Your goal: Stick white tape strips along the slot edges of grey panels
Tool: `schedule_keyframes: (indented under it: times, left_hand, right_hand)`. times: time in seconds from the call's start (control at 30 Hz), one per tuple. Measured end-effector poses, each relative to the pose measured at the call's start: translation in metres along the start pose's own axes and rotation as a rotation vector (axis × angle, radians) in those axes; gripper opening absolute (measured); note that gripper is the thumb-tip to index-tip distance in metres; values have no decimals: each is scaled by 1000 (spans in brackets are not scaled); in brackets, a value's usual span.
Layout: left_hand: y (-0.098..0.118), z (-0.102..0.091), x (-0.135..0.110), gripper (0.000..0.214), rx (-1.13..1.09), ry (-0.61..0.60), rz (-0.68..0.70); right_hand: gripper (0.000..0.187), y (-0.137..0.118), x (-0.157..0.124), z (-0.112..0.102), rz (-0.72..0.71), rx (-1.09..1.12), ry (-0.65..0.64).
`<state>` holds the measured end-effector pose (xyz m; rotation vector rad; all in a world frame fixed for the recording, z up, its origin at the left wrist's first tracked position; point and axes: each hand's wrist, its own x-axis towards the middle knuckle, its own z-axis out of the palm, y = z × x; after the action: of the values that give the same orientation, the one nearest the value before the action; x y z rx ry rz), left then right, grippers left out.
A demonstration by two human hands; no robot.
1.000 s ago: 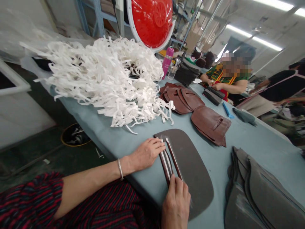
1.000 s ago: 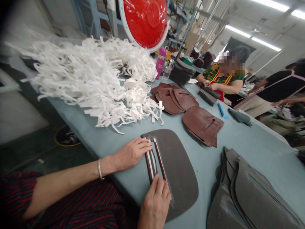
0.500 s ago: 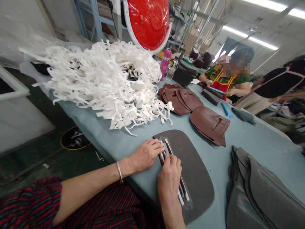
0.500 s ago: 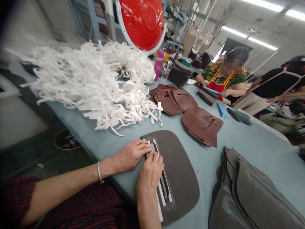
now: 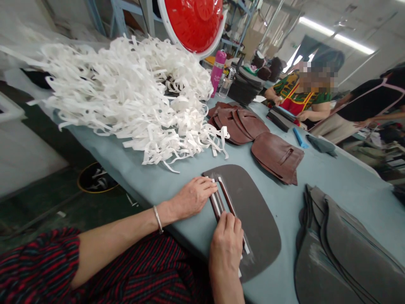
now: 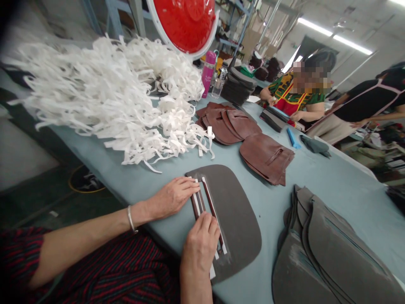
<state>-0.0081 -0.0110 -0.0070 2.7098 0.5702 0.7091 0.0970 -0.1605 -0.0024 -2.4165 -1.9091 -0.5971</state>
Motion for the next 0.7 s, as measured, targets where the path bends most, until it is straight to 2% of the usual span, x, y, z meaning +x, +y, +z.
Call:
schedule_keyframes:
  times: [0.17,0.27,0.37,0.53,0.7]
  left_hand:
    - [0,1,0,33,16,-1,-2]
    - [0,3,-1,32,34,-4,3]
    - [-1,5,0,31,43,-2,8]
    - [0,6,1,33,48,3,24]
    - [2,7,1,35,51,13,17]
  right_hand:
    - [38,26,-56,-9,-34,34,-11]
    - [38,34,-77,-18,-10,84,-11]
    - [35,41,-83,-23,19,215,17]
    - [20,54,-83,-18,109,537,165]
    - [30,55,-86,-9,139,637,231]
